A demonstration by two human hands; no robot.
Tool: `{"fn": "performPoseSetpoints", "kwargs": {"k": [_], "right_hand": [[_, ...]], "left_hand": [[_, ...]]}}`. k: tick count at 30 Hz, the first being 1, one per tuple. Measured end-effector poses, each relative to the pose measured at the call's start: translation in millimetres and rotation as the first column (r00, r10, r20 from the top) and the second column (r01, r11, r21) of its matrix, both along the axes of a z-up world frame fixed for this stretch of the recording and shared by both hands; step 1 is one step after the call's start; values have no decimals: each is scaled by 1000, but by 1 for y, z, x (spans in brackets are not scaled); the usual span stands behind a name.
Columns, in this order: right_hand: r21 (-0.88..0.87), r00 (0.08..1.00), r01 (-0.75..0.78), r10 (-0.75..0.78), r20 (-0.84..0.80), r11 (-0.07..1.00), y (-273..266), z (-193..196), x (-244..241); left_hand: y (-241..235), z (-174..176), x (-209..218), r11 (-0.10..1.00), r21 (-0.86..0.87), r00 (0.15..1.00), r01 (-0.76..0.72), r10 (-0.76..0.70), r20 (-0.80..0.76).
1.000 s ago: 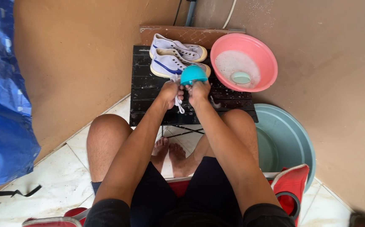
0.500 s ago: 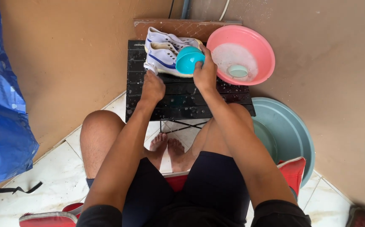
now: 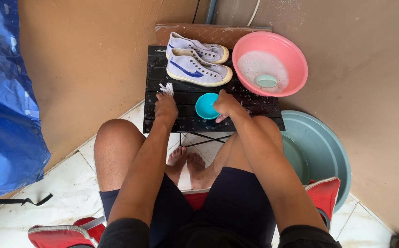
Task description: The person scrubs white shoelaces with a brush and soapy water on a black table. They then rinse the laces and a pair of white sneakers using a blue cup to pour water from a large basin.
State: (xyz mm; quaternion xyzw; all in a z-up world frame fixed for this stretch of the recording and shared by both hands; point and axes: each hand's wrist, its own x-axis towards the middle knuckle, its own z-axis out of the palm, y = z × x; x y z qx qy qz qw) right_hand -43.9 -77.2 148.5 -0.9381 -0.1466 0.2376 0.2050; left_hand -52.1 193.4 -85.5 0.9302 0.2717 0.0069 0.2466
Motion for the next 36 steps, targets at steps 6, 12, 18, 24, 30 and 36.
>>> {"fn": "performPoseSetpoints", "kwargs": {"k": [6, 12, 18, 24, 30, 36], "right_hand": [[72, 991, -21, 31, -131, 997, -10, -34, 36], [-225, 994, -109, 102, -41, 968, -23, -38, 83], [-347, 980, -179, 200, 25, 921, -10, 4, 124], [-9, 913, -226, 215, 345, 974, 76, -39, 208], [-78, 821, -306, 305, 483, 949, 92, -46, 231], [59, 853, -326, 267, 449, 943, 85, -35, 198]], "left_hand": [[-51, 143, -39, 995, 81, 975, -49, 65, -212], [-46, 174, 16, 995, 9, 986, 104, -104, 131], [22, 124, 112, 994, -93, 940, -56, 84, 331], [9, 235, 71, 990, 5, 972, 143, -142, 185], [25, 266, 98, 915, -371, 985, 161, -172, 2], [59, 212, 134, 899, -383, 937, 210, -73, 340]]}}
